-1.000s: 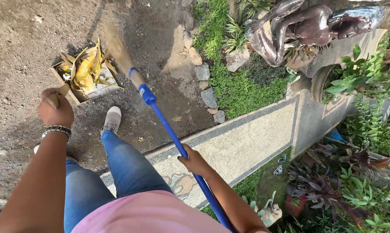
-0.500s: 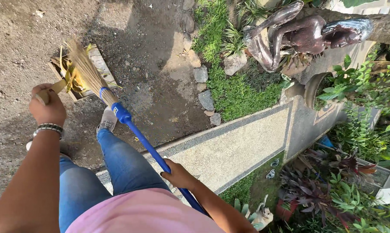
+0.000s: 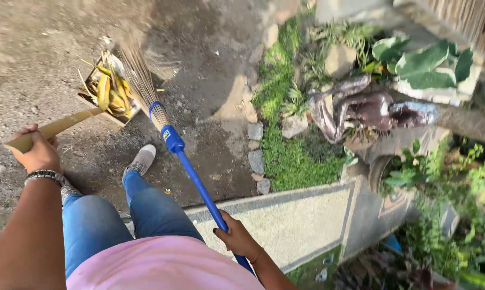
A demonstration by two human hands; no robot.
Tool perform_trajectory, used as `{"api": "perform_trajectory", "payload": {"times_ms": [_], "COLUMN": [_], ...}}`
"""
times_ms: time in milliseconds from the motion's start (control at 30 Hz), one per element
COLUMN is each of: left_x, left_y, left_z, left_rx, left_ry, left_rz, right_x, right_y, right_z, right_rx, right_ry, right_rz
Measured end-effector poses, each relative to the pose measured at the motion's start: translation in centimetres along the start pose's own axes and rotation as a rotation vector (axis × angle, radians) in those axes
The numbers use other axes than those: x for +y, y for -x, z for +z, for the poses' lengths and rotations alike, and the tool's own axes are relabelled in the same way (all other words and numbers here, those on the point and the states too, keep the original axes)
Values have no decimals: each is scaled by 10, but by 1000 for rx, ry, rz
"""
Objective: Sweeping dry leaves into a dustpan on a garden path
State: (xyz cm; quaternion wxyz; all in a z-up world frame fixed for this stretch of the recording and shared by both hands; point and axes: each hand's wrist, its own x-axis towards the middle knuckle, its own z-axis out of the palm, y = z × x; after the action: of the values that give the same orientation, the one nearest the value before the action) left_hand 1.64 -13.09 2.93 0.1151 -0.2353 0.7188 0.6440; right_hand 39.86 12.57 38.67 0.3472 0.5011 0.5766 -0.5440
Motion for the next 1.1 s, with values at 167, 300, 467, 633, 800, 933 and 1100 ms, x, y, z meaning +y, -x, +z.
{"api": "perform_trajectory", "payload": {"times_ms": [167,300,467,633,800,933,1100], "left_x": [61,85,105,158,201,250,299], "left_y": [-1,-38,-106,-169,-255,-300,-356], "left_z": [-40,-82,-132,-179,-195,-186,-138], "left_rx": [161,306,204,180,203,266,349], "left_ry": [246,355,598,-6,32,-35,-127], "left_rz": [-207,-177,76,148,216,176,193], "right_x": [-26,-111,-198,-306,-359,-403,-485], "right_y": [-43,-59,-94,-106,-151,-172,-203], "right_z": [5,26,63,127,157,153,118], "right_rx": [5,27,28,22,3,-53,-27], "right_ry": [20,170,212,267,146,130,127], "right_rz": [-98,-128,-199,-223,-320,-335,-321]}}
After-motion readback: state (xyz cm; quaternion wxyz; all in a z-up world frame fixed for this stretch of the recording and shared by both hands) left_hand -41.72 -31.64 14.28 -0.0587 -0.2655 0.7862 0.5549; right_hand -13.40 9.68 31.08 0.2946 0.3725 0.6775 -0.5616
